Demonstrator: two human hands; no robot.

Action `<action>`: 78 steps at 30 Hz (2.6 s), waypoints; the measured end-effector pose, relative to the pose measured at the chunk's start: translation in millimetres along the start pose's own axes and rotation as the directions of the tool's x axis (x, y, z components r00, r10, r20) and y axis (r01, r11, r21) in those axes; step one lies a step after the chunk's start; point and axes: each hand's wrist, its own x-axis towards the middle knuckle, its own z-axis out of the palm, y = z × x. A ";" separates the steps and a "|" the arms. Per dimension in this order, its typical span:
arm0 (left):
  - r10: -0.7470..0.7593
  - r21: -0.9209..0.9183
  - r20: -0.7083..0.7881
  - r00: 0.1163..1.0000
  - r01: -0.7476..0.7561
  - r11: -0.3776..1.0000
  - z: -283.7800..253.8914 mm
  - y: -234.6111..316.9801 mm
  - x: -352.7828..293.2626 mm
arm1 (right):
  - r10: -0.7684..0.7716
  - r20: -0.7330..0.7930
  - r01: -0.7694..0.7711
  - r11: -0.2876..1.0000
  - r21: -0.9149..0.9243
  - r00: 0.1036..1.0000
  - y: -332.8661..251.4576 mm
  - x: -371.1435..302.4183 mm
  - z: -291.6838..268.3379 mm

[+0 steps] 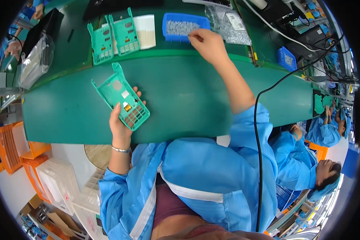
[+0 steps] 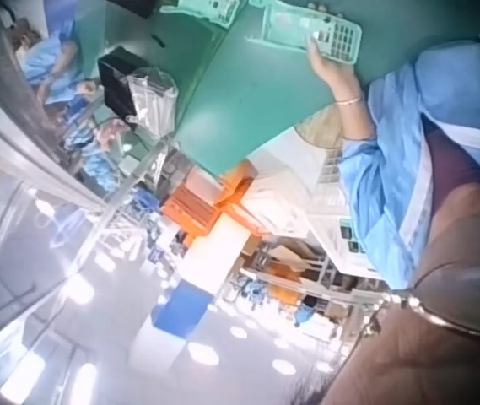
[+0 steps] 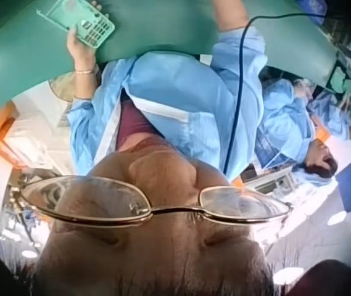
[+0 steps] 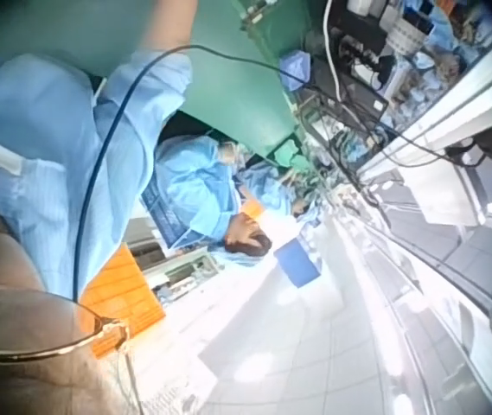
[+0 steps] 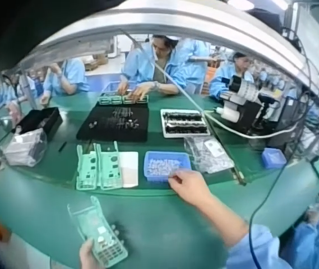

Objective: The person assembles electronic components into green plastic housings by hand, placing circuit boards and foam pads into the housings.

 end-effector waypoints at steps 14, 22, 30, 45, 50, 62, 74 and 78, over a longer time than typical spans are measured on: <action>-0.085 0.021 0.082 0.993 0.084 0.996 16.3 -15.1 -7.7 | 0.035 0.019 -0.033 0.994 -0.104 0.999 38.0 -123.2 6.7; -0.092 0.030 0.158 0.983 0.089 0.996 19.3 -12.1 -13.5 | -0.102 0.074 0.117 0.965 -0.234 0.992 32.8 -118.0 11.3; 0.003 -0.023 0.257 0.966 0.003 1.000 17.3 -7.1 -12.9 | -0.299 0.166 0.330 0.922 -0.205 0.940 42.0 -107.5 6.5; -0.046 -0.015 0.044 0.998 0.046 0.999 26.5 1.5 -16.0 | 0.142 0.608 -0.547 0.625 0.556 0.781 -128.3 -114.1 13.9; -0.116 0.036 0.086 0.990 0.113 0.993 23.8 -4.1 -20.5 | 0.036 0.587 -0.381 0.792 0.477 0.809 -158.2 -112.2 42.9; -0.095 0.042 -0.009 0.995 0.095 0.995 29.1 -7.3 -25.3 | 0.039 0.555 -0.298 0.874 0.385 0.831 -166.8 -106.0 50.8; -0.127 0.082 0.026 0.992 0.125 0.989 29.9 -8.0 -26.0 | -0.017 0.560 -0.116 0.973 0.201 0.828 -171.7 -96.9 43.7; -0.124 0.004 0.037 0.992 0.123 0.992 28.2 -6.1 -26.3 | -0.135 0.346 0.017 0.946 0.325 0.928 -170.6 -110.3 46.7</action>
